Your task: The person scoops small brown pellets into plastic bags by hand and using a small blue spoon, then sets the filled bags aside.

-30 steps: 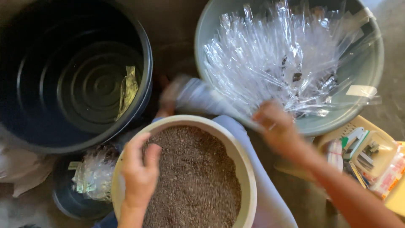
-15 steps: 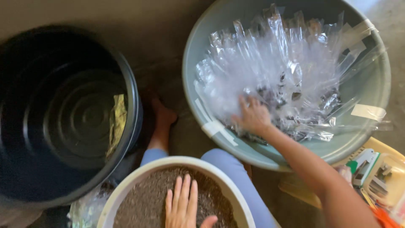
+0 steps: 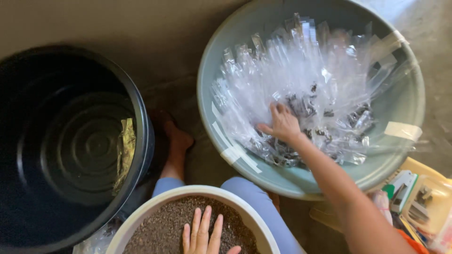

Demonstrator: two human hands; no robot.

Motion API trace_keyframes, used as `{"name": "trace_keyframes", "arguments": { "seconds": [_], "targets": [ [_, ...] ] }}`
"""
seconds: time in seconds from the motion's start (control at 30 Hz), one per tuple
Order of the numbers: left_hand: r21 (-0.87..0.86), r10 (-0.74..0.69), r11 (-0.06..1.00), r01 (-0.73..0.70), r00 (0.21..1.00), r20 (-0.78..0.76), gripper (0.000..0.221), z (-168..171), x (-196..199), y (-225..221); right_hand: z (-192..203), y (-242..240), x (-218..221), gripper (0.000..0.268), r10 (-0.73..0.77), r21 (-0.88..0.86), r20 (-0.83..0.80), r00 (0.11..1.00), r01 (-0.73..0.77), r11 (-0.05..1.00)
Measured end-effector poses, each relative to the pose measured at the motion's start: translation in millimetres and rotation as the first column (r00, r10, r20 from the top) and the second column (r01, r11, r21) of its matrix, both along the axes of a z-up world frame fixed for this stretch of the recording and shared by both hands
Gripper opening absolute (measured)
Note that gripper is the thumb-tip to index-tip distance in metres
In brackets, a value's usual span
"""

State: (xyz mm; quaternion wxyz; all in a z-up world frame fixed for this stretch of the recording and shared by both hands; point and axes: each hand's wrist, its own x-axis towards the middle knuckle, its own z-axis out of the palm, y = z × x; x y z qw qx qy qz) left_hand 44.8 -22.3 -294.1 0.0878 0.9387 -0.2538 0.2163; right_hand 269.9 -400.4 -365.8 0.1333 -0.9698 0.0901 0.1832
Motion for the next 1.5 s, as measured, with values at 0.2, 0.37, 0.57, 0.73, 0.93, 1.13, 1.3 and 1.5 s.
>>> {"name": "trace_keyframes", "arguments": {
  "seconds": [0.2, 0.37, 0.57, 0.73, 0.93, 1.13, 1.3, 1.5],
  "targets": [
    [-0.215, 0.039, 0.974, -0.068, 0.990, -0.139, 0.052, 70.1, -4.1, -3.7, 78.7, -6.6, -27.4, 0.104, -0.016, 0.005, -0.004, 1.000, 0.016, 1.000],
    [-0.327, 0.021, 0.941, -0.093, 0.976, -0.217, 0.042, 105.7, -14.9, 10.6, 125.2, 50.0, -112.1, 0.058, -0.050, 0.246, 0.486, 0.872, -0.082, 0.966],
    [-0.491, 0.037, 0.857, -0.156, 0.970, -0.242, 0.048, 139.8, -38.6, 14.5, 231.9, 136.7, -234.6, 0.059, 0.047, 0.492, 0.722, 0.691, -0.559, 0.667],
    [-0.425, -0.036, 0.904, -0.044, 0.984, -0.177, 0.036, 125.6, -54.5, 48.2, 141.9, -56.2, -291.3, 0.030, -0.174, 0.352, 0.749, 0.639, -0.162, 0.922],
    [-0.423, -0.036, 0.905, -0.049, 0.981, -0.191, 0.026, 99.5, -61.9, 69.9, 73.8, -210.4, -426.4, 0.097, -0.750, -0.198, 0.083, 0.657, 0.748, 0.633],
    [-0.461, -0.045, 0.887, -0.031, 0.987, -0.153, 0.020, 124.0, -67.6, 54.5, 46.8, -223.3, -451.6, 0.109, -0.828, -0.187, 0.043, 0.560, 0.818, 0.544],
    [-0.481, -0.020, 0.873, -0.079, 0.980, -0.196, 0.017, 129.7, -67.8, 64.8, 57.2, -283.9, -468.5, 0.053, -0.930, 0.063, 0.099, 0.355, 0.930, 0.362],
    [-0.651, -0.206, 0.744, -0.150, 0.876, -0.437, 0.023, 165.7, -69.1, 27.1, 162.1, -189.6, -417.2, 0.053, -0.873, 0.877, 0.298, 0.386, 0.250, 0.410]
  ]
}}
